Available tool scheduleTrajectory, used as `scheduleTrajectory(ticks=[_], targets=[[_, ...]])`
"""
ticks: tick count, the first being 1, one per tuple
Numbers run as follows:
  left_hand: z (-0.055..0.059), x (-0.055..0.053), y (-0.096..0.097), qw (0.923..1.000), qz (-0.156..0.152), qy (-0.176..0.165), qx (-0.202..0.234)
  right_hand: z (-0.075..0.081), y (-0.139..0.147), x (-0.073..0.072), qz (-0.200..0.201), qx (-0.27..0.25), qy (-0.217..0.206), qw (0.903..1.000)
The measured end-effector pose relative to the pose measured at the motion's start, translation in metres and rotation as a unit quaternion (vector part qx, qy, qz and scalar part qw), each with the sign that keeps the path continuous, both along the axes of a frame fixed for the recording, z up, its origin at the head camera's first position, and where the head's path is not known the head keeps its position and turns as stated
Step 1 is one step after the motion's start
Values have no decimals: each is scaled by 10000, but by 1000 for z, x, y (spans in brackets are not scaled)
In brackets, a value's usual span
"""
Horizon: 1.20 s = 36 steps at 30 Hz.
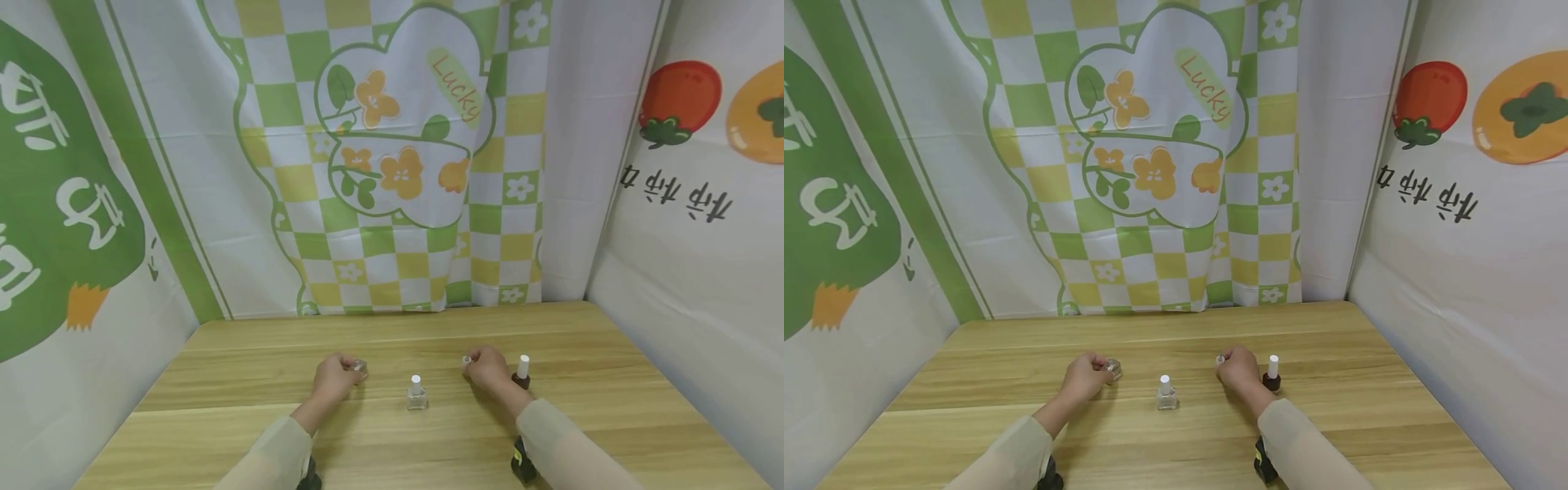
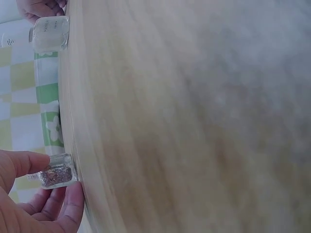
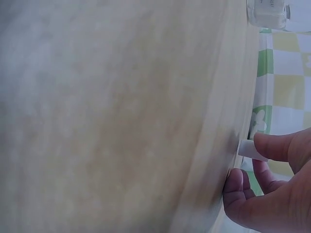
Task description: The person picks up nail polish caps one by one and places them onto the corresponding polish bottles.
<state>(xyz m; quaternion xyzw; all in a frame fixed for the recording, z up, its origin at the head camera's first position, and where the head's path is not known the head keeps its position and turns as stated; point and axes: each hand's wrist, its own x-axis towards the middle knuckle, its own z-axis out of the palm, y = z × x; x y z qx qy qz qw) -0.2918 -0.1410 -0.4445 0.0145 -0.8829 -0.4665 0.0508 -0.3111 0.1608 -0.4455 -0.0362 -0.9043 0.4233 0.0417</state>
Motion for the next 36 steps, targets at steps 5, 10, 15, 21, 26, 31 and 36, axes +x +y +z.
scheduleTrajectory(ticks=[5, 10, 15, 21, 26, 31, 36], targets=[[0, 0, -1, 10000, 26, 29, 24, 0, 1, 0, 34, -255, -48, 9997], [3, 1, -2, 9997, -6, 27, 261, 5, 2, 2, 100, -427, -120, 9990], [7, 0, -4, 9992, -27, 88, 401, 13, 1, 4, 224, -456, -107, 9987], [12, 2, -3, 9986, -74, 202, 489, 17, 1, 5, 463, -387, 80, 9981], [17, 9, -2, 9980, -237, 313, 495, 27, -1, 9, 641, -263, 247, 9973], [24, 17, -1, 9962, -523, 337, 607, 36, -4, 15, 735, -490, 255, 9958], [29, 23, 0, 9940, -718, 469, 675, 45, -7, 22, 899, -932, 146, 9915]])
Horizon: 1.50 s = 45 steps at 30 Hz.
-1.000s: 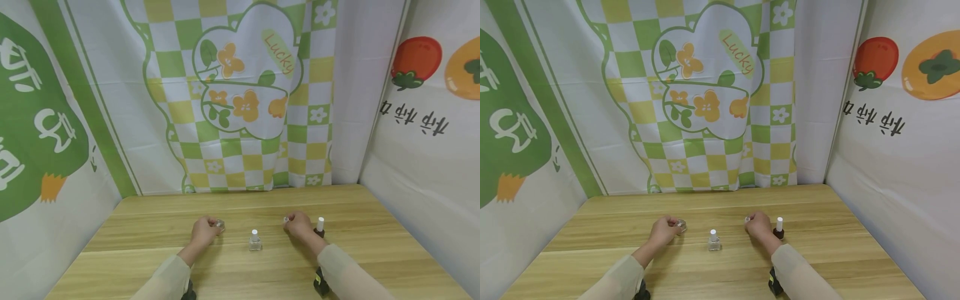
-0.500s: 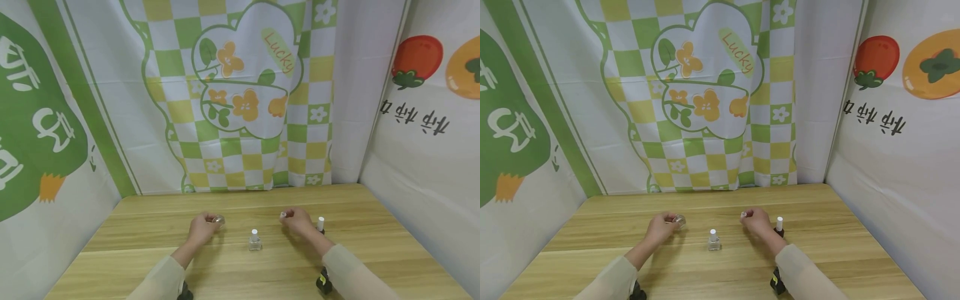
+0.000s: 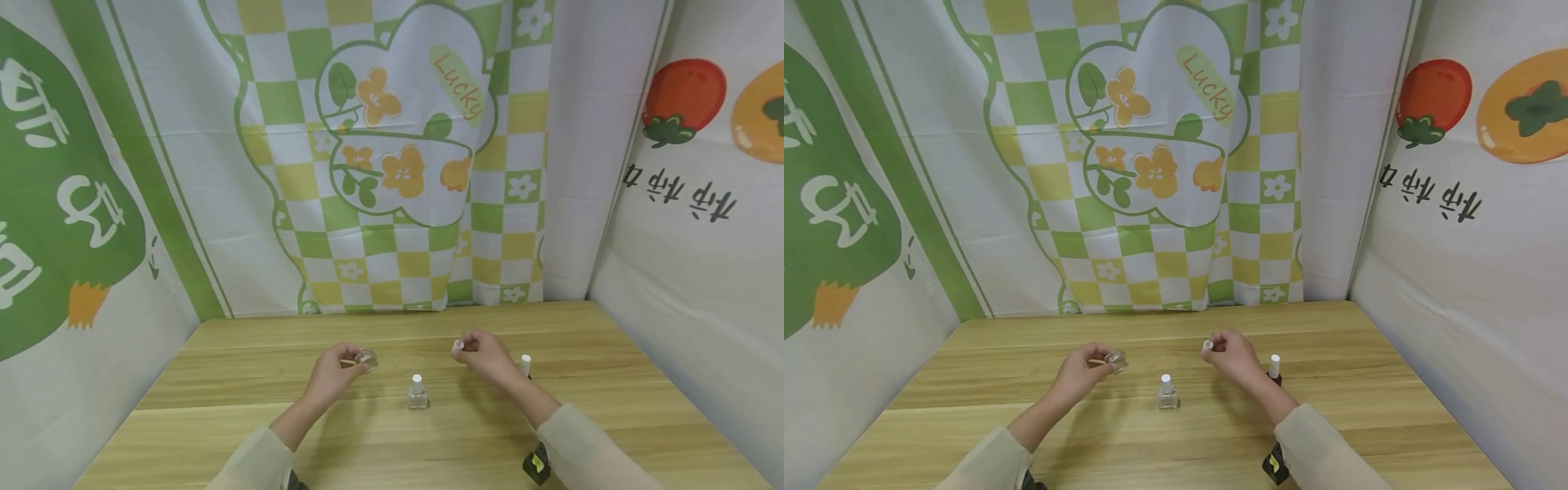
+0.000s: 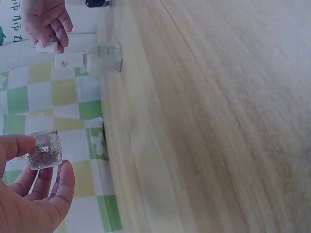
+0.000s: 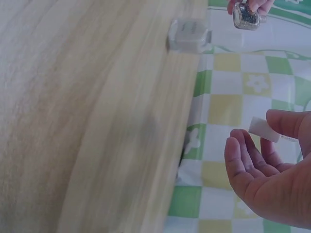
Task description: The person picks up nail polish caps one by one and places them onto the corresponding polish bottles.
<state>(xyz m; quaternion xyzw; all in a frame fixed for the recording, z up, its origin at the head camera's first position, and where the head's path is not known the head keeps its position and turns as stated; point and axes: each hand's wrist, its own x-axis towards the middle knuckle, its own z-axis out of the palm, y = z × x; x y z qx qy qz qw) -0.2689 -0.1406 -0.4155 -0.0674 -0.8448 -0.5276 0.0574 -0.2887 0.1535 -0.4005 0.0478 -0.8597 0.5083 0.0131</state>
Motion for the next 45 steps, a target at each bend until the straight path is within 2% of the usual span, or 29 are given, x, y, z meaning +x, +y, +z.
scheduleTrajectory(ticks=[6, 12, 17, 28, 37, 45], targets=[[9, 8, 3, 9996, -116, 75, 234, 9, -2, 9, 168, -216, -53, 9996], [17, 15, 8, 9966, -314, -7, 757, 17, -6, 18, 325, -486, 16, 9983], [20, 21, 13, 9937, -532, 42, 990, 21, -9, 26, 493, -568, 143, 9971], [22, 30, 24, 9871, -1051, 53, 1205, 30, -11, 40, 945, -492, 320, 9938], [26, 39, 33, 9830, -1476, 33, 1091, 32, -11, 47, 1118, -72, 641, 9916], [26, 49, 38, 9808, -1747, 37, 869, 34, -10, 56, 1646, -8, 969, 9816]])
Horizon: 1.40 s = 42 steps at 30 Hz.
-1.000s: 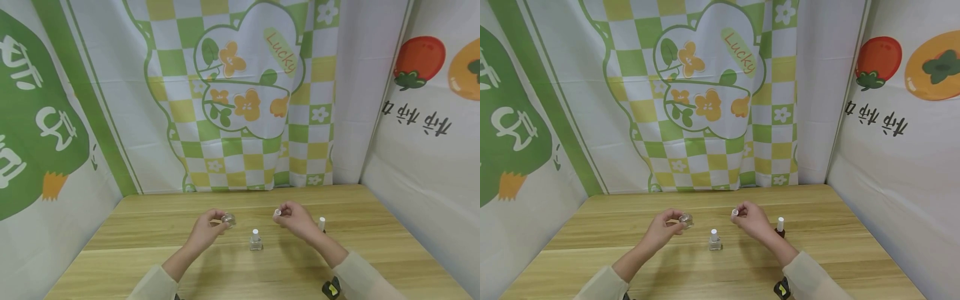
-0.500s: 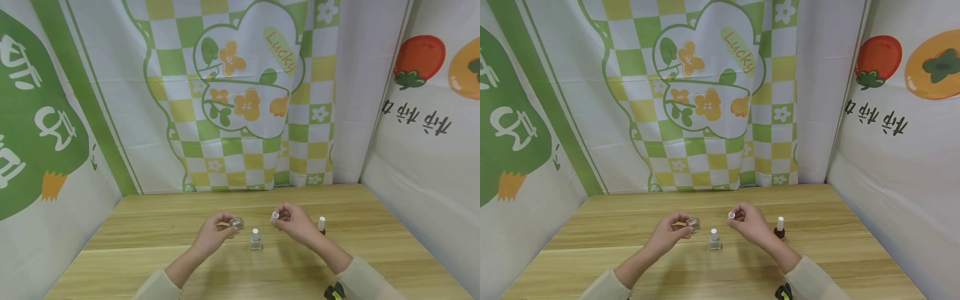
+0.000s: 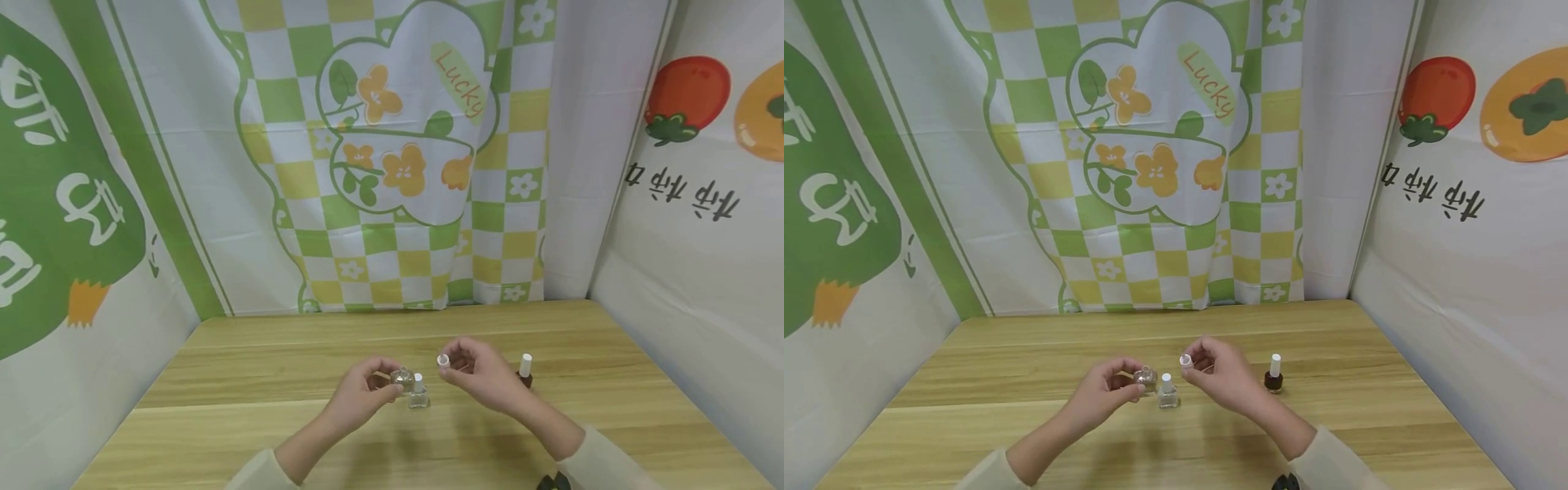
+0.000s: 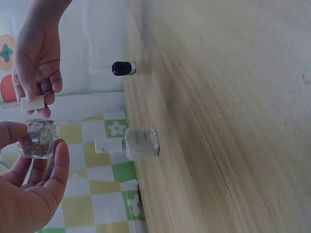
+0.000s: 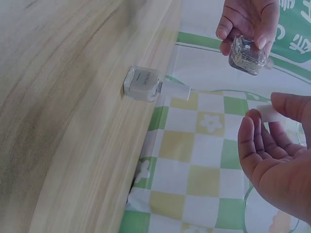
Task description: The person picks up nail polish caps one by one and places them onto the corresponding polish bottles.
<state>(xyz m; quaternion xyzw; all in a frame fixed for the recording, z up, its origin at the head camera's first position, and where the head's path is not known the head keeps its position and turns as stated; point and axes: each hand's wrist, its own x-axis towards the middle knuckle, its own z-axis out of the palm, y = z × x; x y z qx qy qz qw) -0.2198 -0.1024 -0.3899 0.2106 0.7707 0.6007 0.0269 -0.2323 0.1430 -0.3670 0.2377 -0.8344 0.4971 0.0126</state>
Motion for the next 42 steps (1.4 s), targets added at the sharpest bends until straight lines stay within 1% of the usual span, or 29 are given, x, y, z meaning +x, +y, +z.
scheduleTrajectory(ticks=[4, 9, 14, 21, 30, 42], targets=[[1, 3, 3, 10000, -4, -10, -23, 0, 0, 3, 279, -53, -10, 9996], [0, 5, 4, 10000, -48, 21, -63, 2, 1, 5, 454, -69, -13, 9989], [0, 7, 5, 9998, -133, 111, -119, 5, 2, 8, 566, 150, 214, 9981], [3, 11, 6, 9998, -181, 33, 19, 6, 5, 9, 757, 503, 668, 9936], [2, 11, 6, 9996, -225, 125, -122, 8, 5, 10, 803, 639, 885, 9908], [0, 10, 6, 9987, -334, 294, -229, 10, 6, 12, 906, 671, 989, 9887]])
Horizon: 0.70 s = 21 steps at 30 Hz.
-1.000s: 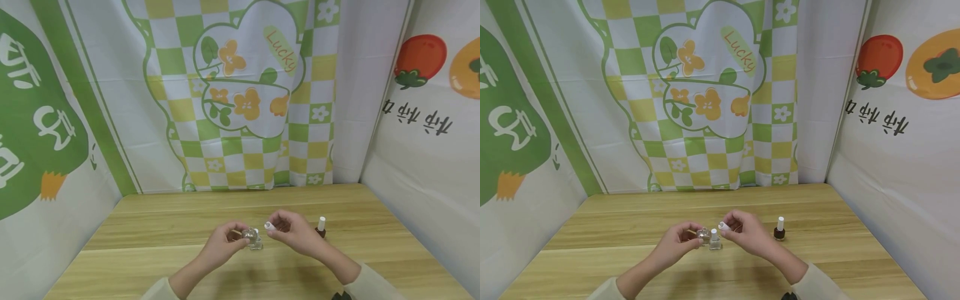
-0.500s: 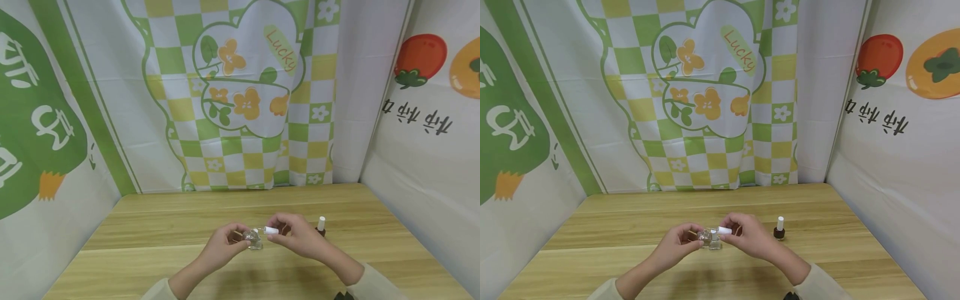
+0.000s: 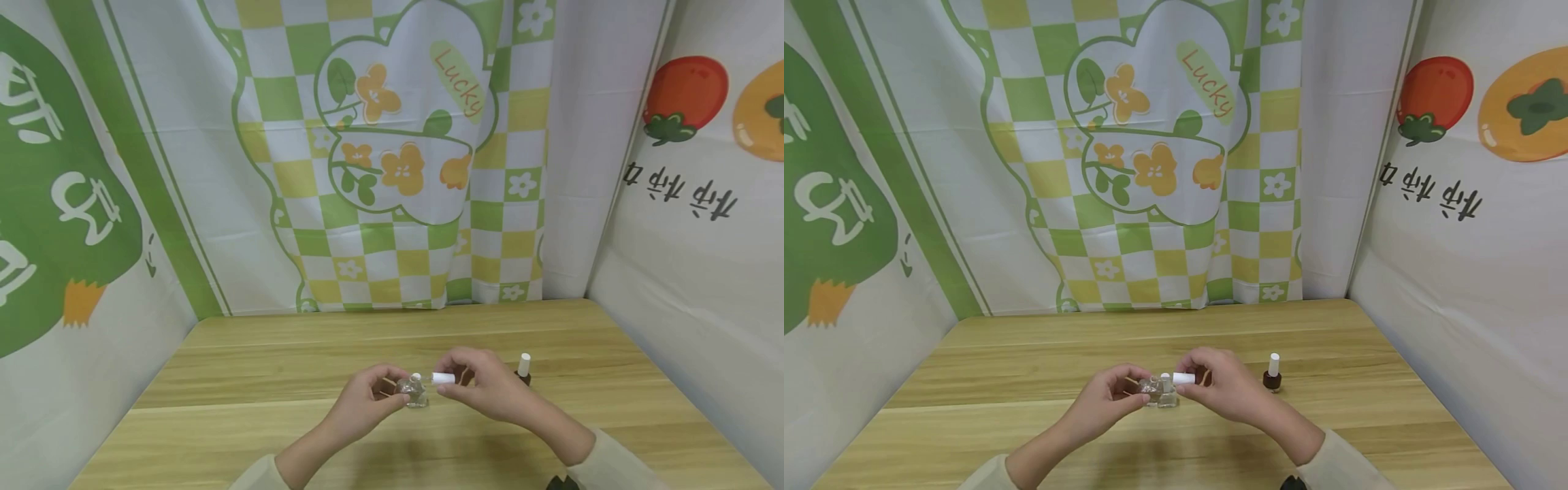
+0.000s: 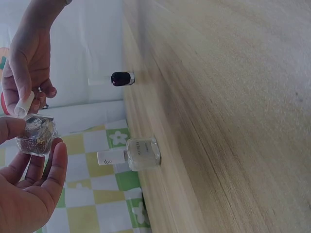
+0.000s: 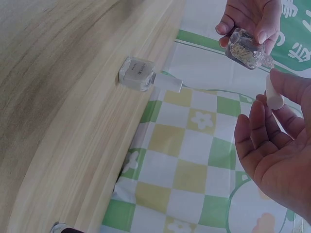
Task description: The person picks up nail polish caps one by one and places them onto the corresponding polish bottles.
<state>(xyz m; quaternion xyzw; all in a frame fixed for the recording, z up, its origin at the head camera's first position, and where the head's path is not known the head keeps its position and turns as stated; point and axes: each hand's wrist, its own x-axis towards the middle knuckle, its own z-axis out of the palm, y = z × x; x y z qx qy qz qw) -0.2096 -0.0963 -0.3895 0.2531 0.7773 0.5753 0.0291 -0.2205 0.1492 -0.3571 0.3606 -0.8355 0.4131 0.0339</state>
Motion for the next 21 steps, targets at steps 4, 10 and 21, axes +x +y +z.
scheduleTrajectory(ticks=[4, 10, 21], targets=[[-1, -1, 0, 10000, 4, 43, -16, 0, 0, 0, 14, 64, 31, 10000], [-2, -1, 1, 10000, 3, 55, -60, 1, 1, -1, 29, 139, 129, 9998], [-4, 0, 3, 9999, -6, 92, -114, 4, -1, 0, 19, 55, 118, 9999]])
